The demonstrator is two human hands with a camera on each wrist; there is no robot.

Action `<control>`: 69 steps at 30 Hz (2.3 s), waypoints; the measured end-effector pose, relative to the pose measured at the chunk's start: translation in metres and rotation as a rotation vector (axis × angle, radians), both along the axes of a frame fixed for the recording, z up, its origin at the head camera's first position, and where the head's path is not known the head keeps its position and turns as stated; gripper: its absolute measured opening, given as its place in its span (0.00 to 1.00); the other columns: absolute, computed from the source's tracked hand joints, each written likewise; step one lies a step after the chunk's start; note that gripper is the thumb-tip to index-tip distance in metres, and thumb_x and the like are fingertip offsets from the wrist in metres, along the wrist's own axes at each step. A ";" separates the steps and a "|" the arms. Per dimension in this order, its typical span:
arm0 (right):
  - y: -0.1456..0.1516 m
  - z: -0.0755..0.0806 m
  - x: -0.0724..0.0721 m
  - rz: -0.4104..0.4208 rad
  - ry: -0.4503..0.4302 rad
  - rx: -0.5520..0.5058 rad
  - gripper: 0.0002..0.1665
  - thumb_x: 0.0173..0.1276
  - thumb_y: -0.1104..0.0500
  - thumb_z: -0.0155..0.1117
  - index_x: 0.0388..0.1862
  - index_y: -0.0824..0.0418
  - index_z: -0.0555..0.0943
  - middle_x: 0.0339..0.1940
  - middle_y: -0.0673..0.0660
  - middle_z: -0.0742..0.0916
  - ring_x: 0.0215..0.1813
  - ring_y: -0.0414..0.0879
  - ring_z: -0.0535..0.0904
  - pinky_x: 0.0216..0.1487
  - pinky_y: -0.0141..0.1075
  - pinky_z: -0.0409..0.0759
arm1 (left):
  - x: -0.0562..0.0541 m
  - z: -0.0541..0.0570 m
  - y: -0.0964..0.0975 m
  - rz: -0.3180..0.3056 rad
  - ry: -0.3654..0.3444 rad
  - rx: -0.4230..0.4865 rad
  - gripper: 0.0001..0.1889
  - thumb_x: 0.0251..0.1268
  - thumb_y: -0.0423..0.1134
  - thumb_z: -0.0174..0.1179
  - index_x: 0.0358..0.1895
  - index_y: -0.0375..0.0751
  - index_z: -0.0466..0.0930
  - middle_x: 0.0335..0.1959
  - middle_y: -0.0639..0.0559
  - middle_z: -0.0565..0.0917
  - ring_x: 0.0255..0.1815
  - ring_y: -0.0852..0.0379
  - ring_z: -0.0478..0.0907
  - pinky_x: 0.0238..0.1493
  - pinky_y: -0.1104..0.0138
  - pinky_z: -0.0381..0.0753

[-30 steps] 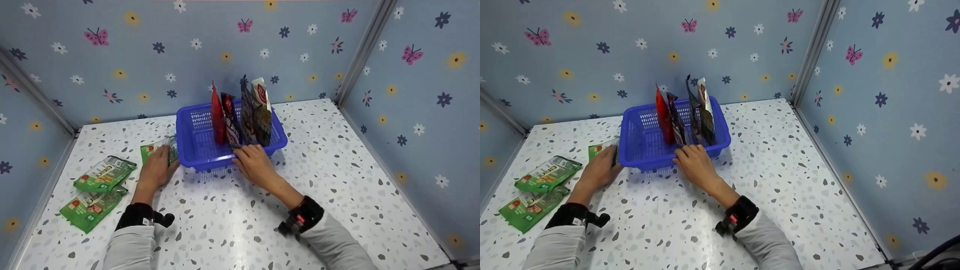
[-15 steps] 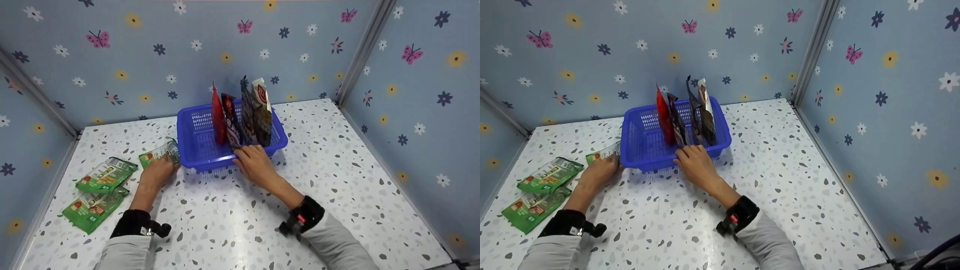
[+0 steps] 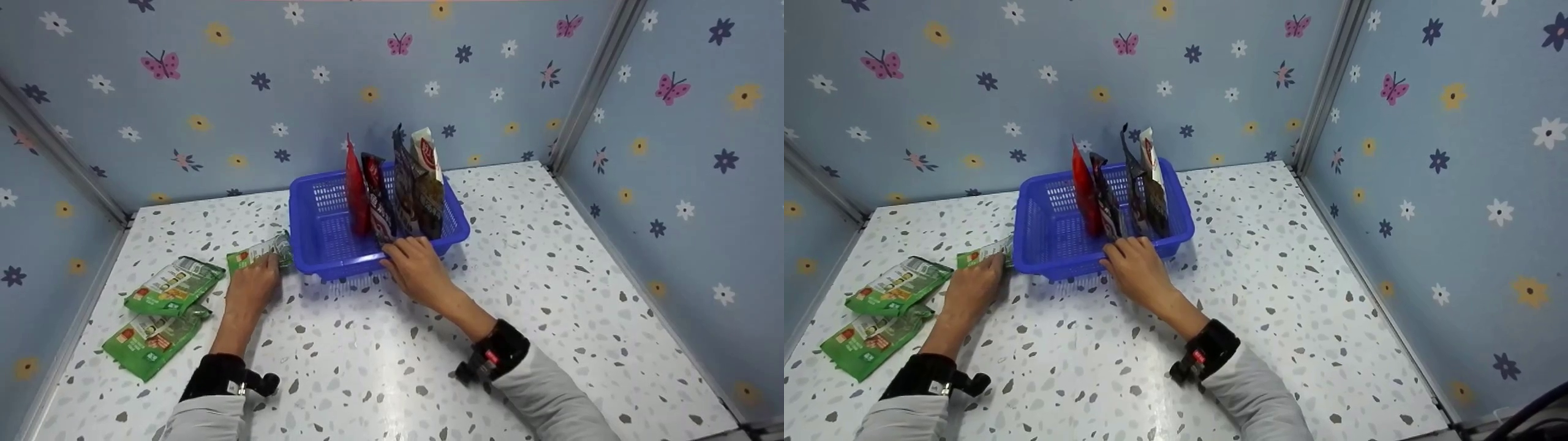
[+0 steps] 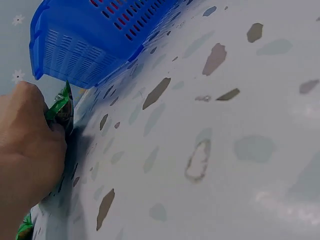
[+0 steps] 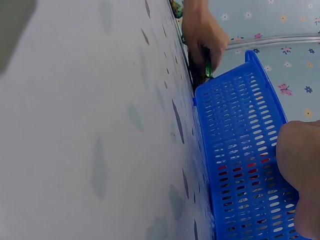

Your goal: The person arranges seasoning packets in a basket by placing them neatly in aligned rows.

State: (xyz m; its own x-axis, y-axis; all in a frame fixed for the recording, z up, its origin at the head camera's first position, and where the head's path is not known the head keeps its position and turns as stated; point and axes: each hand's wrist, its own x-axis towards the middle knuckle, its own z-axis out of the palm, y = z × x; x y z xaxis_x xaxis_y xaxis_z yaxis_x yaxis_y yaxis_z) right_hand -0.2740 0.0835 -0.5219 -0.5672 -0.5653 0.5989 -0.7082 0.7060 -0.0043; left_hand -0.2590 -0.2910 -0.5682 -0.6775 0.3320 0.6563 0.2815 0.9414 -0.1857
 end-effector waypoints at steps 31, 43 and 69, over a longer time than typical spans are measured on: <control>0.011 0.027 0.010 0.190 -0.331 -0.155 0.27 0.91 0.52 0.61 0.78 0.67 0.79 0.73 0.65 0.88 0.76 0.60 0.83 0.82 0.55 0.79 | 0.052 0.093 0.057 -0.103 0.255 0.811 0.11 0.75 0.19 0.63 0.54 0.19 0.89 0.36 0.23 0.92 0.28 0.29 0.90 0.30 0.42 0.87; 0.012 0.091 0.027 0.370 -0.320 -0.506 0.38 0.81 0.59 0.72 0.83 0.70 0.71 0.78 0.66 0.85 0.77 0.57 0.84 0.80 0.49 0.82 | 0.067 0.126 0.117 -0.373 0.055 0.958 0.06 0.77 0.24 0.67 0.49 0.28 0.92 0.22 0.41 0.88 0.21 0.67 0.68 0.26 0.77 0.63; 0.044 0.131 0.048 0.483 -0.434 -0.310 0.26 0.72 0.60 0.84 0.66 0.65 0.88 0.55 0.61 0.96 0.49 0.52 0.94 0.47 0.40 0.91 | 0.075 0.144 0.153 -0.795 -0.458 0.879 0.08 0.80 0.28 0.68 0.51 0.39 0.96 0.26 0.49 0.90 0.21 0.71 0.68 0.23 0.77 0.65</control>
State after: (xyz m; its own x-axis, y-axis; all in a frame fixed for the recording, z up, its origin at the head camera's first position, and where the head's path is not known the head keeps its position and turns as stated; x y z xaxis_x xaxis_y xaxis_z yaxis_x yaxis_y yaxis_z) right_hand -0.2261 0.1279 -0.3908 -0.5204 -0.6534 0.5498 -0.8299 0.2353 -0.5059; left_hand -0.1844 -0.1378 -0.4246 -0.7146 0.3230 0.6206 0.6961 0.2399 0.6767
